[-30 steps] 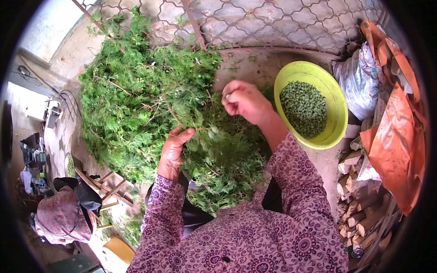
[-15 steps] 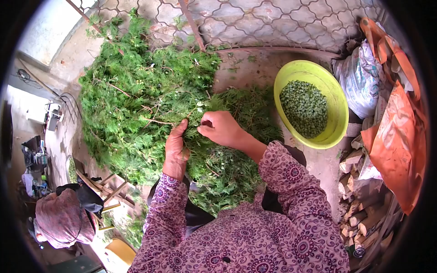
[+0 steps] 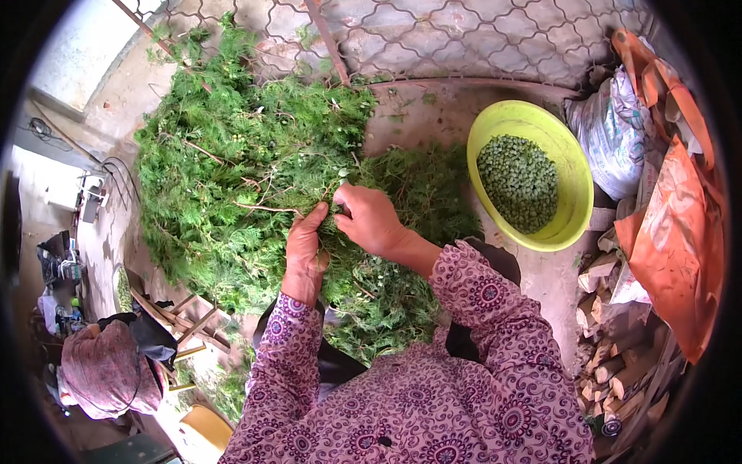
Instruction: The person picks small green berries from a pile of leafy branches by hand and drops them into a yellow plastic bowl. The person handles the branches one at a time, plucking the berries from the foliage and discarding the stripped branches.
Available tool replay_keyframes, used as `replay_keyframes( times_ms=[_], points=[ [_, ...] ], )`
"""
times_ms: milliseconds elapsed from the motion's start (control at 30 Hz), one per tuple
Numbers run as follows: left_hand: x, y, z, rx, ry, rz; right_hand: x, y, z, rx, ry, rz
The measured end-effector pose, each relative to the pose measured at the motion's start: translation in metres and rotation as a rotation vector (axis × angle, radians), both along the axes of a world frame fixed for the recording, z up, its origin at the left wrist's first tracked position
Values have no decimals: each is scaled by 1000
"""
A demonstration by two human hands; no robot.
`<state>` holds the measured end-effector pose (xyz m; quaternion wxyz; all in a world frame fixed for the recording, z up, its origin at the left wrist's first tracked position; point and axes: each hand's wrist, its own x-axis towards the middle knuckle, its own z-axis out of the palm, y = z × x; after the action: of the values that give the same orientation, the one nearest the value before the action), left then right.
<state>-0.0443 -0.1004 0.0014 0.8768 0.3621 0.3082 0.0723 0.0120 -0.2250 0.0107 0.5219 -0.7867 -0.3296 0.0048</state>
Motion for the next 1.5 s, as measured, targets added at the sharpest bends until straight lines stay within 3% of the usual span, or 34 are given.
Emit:
replay_keyframes(
  times_ms=[233,467,633,667,733,767,867,1000,1167,1233,1500],
  points=[
    [1,0,-3,3,6,16,0,-2,-7,-95,-277,-56],
    [1,-7,0,24,-13,1,0,-4,-3,-140,-199,-36],
    [0,-8,-3,153,27,35,9,-9,-1,28,318,266],
    [1,-4,-4,152,28,39,7,-11,5,26,319,270],
    [3,7,-6,97,19,97,2,-16,19,154,1018,554],
    [4,9,-6,143,26,137,3,-18,21,305,1082,623],
    [-1,11,-1,120,-29,91,8,-22,39,500,1274,462],
    [-1,12,1,158,-5,105,24,-27,17,619,1212,418],
    [-4,0,14,209,-85,47,26,-22,4,331,879,112],
    [-6,-2,12,153,-141,-34,25,-17,1,154,579,-30],
    [-11,0,14,243,-144,-68,22,-18,1,65,385,-6]
  ],
)
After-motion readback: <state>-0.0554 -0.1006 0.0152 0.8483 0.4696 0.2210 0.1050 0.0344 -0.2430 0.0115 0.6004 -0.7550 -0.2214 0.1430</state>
